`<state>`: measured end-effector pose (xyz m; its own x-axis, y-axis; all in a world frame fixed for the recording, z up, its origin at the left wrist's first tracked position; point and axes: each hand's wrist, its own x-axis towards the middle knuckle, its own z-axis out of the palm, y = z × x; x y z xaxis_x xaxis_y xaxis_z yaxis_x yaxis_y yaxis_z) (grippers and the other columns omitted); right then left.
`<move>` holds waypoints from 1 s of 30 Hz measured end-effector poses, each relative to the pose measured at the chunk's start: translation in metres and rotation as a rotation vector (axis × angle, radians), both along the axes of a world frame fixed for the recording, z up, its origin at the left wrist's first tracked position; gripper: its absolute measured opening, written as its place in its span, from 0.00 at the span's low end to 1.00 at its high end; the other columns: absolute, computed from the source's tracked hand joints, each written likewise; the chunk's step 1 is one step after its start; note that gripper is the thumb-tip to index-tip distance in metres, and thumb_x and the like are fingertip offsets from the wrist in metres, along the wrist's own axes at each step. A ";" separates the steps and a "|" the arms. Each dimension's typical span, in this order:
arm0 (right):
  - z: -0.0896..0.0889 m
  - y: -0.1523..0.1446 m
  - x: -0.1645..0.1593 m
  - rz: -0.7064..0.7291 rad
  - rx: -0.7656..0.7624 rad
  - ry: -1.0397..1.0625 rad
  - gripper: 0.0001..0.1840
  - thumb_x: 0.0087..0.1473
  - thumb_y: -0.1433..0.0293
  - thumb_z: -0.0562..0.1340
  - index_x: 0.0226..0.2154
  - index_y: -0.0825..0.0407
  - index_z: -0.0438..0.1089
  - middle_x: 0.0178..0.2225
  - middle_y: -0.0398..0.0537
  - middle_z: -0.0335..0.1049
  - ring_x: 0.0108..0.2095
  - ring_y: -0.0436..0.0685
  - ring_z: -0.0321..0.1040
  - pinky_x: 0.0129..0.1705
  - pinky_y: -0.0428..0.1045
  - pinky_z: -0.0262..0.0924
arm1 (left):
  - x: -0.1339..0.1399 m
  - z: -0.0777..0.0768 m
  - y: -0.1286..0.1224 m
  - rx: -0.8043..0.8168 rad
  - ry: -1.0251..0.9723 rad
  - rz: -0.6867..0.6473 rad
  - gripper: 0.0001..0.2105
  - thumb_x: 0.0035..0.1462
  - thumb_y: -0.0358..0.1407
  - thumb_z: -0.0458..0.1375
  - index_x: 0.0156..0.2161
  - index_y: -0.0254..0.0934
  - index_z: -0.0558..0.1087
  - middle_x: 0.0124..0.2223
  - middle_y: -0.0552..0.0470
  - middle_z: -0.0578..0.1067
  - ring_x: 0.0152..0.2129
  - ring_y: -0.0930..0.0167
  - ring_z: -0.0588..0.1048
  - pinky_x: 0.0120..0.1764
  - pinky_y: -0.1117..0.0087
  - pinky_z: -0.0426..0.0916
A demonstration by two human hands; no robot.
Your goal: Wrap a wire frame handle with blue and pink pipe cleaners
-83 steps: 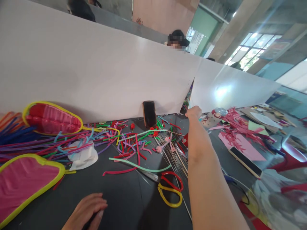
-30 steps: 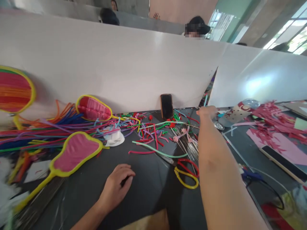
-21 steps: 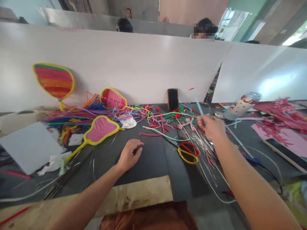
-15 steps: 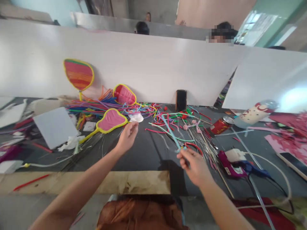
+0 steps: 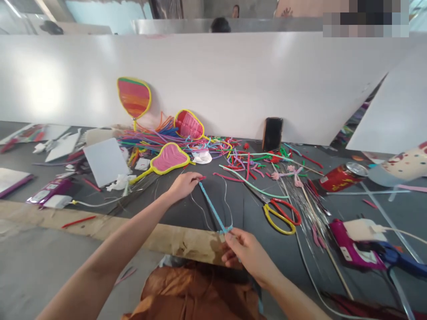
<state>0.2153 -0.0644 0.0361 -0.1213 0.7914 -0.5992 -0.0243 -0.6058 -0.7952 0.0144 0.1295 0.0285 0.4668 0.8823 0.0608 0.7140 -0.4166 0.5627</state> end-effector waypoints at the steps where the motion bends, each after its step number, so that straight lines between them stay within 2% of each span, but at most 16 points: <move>1: 0.000 -0.002 0.006 0.081 0.047 -0.093 0.19 0.47 0.51 0.61 0.34 0.47 0.72 0.28 0.45 0.73 0.25 0.54 0.70 0.27 0.48 0.63 | 0.001 -0.001 0.001 0.026 0.037 -0.012 0.14 0.55 0.28 0.48 0.41 0.38 0.75 0.42 0.48 0.77 0.41 0.65 0.74 0.44 0.67 0.66; 4: 0.004 -0.003 0.027 0.286 0.270 -0.494 0.18 0.50 0.54 0.59 0.41 0.43 0.72 0.25 0.45 0.74 0.28 0.61 0.72 0.30 0.53 0.63 | 0.002 -0.005 0.003 0.075 0.115 -0.025 0.15 0.55 0.28 0.48 0.42 0.37 0.75 0.42 0.46 0.76 0.41 0.66 0.73 0.45 0.67 0.66; 6: 0.008 0.003 0.036 0.336 0.450 -0.712 0.14 0.52 0.57 0.57 0.39 0.42 0.73 0.30 0.47 0.76 0.34 0.63 0.72 0.36 0.54 0.63 | 0.002 -0.009 0.003 0.096 0.122 -0.026 0.15 0.56 0.28 0.48 0.42 0.37 0.75 0.41 0.46 0.76 0.41 0.66 0.73 0.45 0.67 0.66; 8: 0.011 0.017 0.037 0.354 0.613 -0.809 0.13 0.54 0.62 0.56 0.39 0.41 0.73 0.37 0.48 0.76 0.39 0.63 0.72 0.40 0.54 0.63 | 0.001 -0.011 0.004 0.109 0.107 -0.021 0.15 0.57 0.29 0.47 0.43 0.36 0.74 0.41 0.45 0.76 0.41 0.66 0.73 0.46 0.67 0.65; 11: 0.010 0.048 0.019 0.400 0.783 -0.868 0.14 0.56 0.65 0.54 0.42 0.42 0.71 0.39 0.49 0.75 0.39 0.60 0.72 0.41 0.53 0.62 | 0.001 -0.014 0.005 0.107 0.095 -0.017 0.15 0.58 0.30 0.47 0.45 0.36 0.73 0.41 0.46 0.76 0.41 0.67 0.73 0.46 0.67 0.65; 14: 0.001 0.080 -0.008 0.521 0.829 -1.028 0.15 0.57 0.67 0.54 0.46 0.49 0.68 0.34 0.51 0.75 0.35 0.59 0.72 0.35 0.51 0.62 | 0.000 -0.017 0.006 0.118 0.108 -0.022 0.15 0.59 0.30 0.47 0.46 0.38 0.73 0.41 0.48 0.76 0.41 0.68 0.73 0.45 0.67 0.66; 18: -0.013 0.103 -0.028 0.645 0.815 -1.177 0.13 0.57 0.68 0.56 0.45 0.53 0.67 0.34 0.50 0.74 0.30 0.57 0.72 0.28 0.48 0.58 | -0.002 -0.021 0.005 0.159 0.107 -0.071 0.15 0.59 0.32 0.47 0.47 0.40 0.73 0.40 0.49 0.75 0.39 0.69 0.72 0.44 0.67 0.67; 22: -0.021 0.103 -0.025 0.634 0.802 -1.223 0.16 0.56 0.72 0.54 0.47 0.54 0.66 0.34 0.50 0.75 0.28 0.55 0.73 0.27 0.47 0.57 | -0.004 -0.024 0.004 0.195 0.126 -0.077 0.15 0.58 0.29 0.48 0.46 0.40 0.73 0.39 0.49 0.74 0.37 0.69 0.71 0.42 0.67 0.67; 26: -0.025 0.102 -0.022 0.609 0.871 -1.244 0.19 0.56 0.72 0.53 0.50 0.57 0.64 0.30 0.49 0.76 0.26 0.55 0.73 0.25 0.47 0.57 | -0.003 -0.024 0.003 0.213 0.125 -0.082 0.16 0.58 0.28 0.48 0.45 0.41 0.74 0.38 0.49 0.74 0.35 0.69 0.71 0.40 0.67 0.67; 30: -0.028 0.103 -0.025 0.587 0.934 -1.277 0.18 0.56 0.71 0.53 0.49 0.57 0.66 0.28 0.48 0.76 0.23 0.54 0.72 0.24 0.47 0.55 | -0.002 -0.025 0.002 0.206 0.134 -0.072 0.16 0.58 0.27 0.47 0.46 0.41 0.74 0.38 0.50 0.74 0.36 0.69 0.71 0.40 0.67 0.67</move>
